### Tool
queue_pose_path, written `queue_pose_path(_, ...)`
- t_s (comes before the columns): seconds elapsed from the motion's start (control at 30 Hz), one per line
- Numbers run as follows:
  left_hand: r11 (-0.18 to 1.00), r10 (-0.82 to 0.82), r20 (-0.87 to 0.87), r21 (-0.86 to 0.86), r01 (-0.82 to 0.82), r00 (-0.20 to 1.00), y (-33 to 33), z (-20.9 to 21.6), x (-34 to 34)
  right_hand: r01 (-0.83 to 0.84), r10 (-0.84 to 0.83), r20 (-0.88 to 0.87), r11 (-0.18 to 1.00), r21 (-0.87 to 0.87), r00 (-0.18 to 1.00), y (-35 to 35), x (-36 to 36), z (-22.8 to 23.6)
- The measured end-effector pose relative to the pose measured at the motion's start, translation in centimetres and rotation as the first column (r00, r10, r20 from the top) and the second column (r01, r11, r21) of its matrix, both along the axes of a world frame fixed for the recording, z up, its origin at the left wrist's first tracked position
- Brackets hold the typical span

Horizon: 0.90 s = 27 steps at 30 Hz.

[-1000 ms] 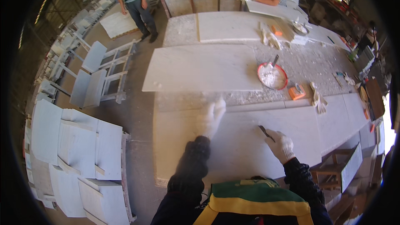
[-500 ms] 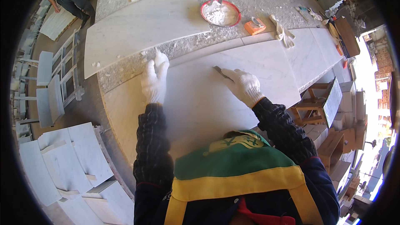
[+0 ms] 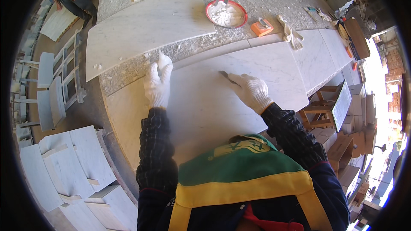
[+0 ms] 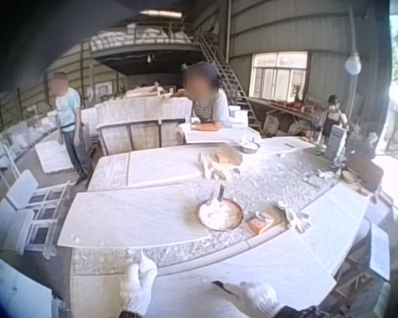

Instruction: The person applies a white adhesive from a squeeze bottle along the edge of a large stone slab and spreads it with a small metal spatula. They repeatedly wipe the slab surface with gloved hands and continue applying and smoothing the adhesive along the seam.

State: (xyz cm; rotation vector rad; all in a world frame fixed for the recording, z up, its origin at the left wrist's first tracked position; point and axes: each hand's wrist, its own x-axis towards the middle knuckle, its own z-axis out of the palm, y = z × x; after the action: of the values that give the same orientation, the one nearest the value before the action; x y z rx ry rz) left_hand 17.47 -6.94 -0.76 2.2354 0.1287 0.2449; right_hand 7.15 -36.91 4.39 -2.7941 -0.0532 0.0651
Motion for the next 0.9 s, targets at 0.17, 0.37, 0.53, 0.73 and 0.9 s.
queue_pose_path(0.17, 1.0, 0.014, -0.01, 0.017, -0.014, 1.0, 0.0, -0.4, 0.1, -0.027, 0.027, 0.007, 0.999, 0.036, 1.0, 0.7, -0.8, 0.3)
queue_pose_path(0.37, 0.999, 0.035, 0.022, 0.036, -0.035, 0.999, -0.2, -0.3, 0.0, -0.071, 0.068, 0.068, 0.997, 0.038, 0.995, 1.7, 1.0, -0.1)
queue_pose_path(0.53, 0.999, 0.04, 0.04, 0.02, -0.041, 0.998, -0.3, 0.0, -0.1, -0.053, 0.053, -0.004, 0.998, 0.014, 0.999, 1.9, 1.3, 0.2)
queue_pose_path(0.73, 0.999, 0.005, -0.029, -0.04, -0.006, 1.0, -0.2, 0.6, -0.1, -0.061, 0.059, 0.054, 0.998, 0.024, 0.997, 1.9, 1.3, 0.1)
queue_pose_path(0.9, 0.998, 0.045, -0.012, 0.042, -0.044, 0.999, -0.3, 0.4, -0.2, -0.057, 0.056, 0.011, 0.998, 0.02, 0.998, 2.1, 1.8, -0.3)
